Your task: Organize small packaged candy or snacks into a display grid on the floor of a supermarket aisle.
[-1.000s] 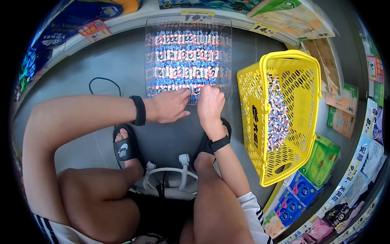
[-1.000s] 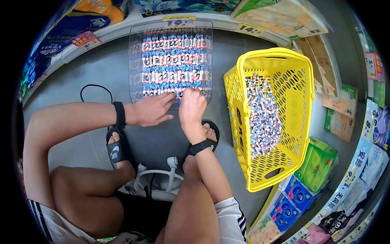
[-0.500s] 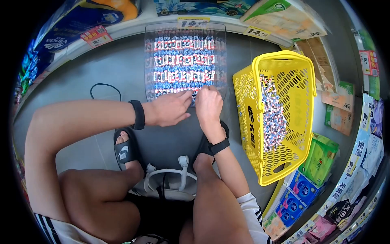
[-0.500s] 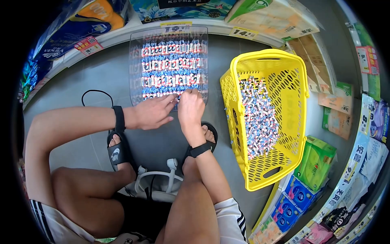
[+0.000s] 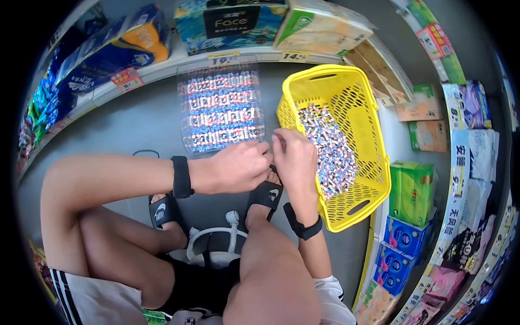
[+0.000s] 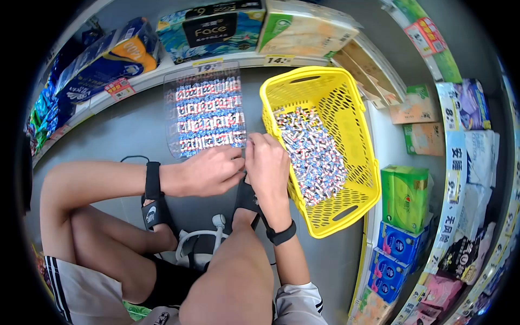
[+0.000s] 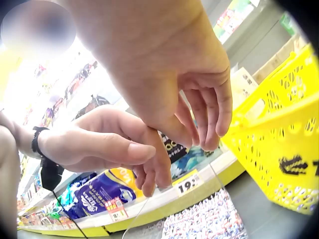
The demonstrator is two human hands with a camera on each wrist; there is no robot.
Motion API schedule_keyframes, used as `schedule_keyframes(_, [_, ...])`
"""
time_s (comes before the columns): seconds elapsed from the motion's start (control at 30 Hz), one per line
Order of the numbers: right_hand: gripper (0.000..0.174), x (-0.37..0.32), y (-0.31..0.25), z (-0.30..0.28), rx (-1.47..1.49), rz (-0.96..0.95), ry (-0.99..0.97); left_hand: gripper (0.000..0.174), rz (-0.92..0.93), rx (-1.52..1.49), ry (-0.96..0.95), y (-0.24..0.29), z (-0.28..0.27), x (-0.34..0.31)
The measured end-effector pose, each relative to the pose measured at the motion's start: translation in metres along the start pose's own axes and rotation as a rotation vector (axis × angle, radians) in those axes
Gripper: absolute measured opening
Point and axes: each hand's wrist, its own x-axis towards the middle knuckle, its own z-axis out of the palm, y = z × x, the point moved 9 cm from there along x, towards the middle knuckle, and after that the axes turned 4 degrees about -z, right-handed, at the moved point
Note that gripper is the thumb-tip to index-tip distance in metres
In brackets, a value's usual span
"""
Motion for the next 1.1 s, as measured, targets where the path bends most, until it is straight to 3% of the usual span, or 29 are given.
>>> schedule_keyframes(0.23, [0.014,-0.024,0.042,-0.093,-0.052,0.122,0.121,0.016,0.118,0.027,-0.056,0.066,0.002,0.072])
schedule_keyframes(0.43, [0.014,-0.040,0.111,-0.132,-0.130,0.254,0.152,0.014,0.119,-0.063,0.028,0.066,0.041,0.154])
schedule_keyframes(0.5, [0.014,-0.038,0.133,-0.139,-0.165,0.274,0.156,0.014,0.074,-0.041,-0.045,0.056,0.067,0.184])
schedule_keyframes(0.6, [0.012,-0.037,0.165,-0.140,-0.192,0.341,0.138,0.015,-0.030,-0.061,-0.053,0.049,0.090,0.218])
schedule_keyframes(0.73, [0.012,-0.030,0.202,-0.129,-0.226,0.393,0.076,0.016,-0.010,-0.104,-0.068,0.062,0.103,0.243])
schedule_keyframes(0.9, [0.013,-0.026,0.259,-0.095,-0.296,0.529,-0.121,0.019,-0.037,-0.086,-0.129,0.042,0.141,0.272])
schedule_keyframes(1.03, [0.011,-0.027,0.295,-0.070,-0.216,0.560,-0.181,0.017,-0.098,-0.057,-0.429,0.017,0.179,0.299])
schedule_keyframes(1.1, [0.019,-0.034,0.308,-0.050,-0.117,0.632,-0.361,0.028,-0.154,0.135,-0.535,0.001,0.195,0.307])
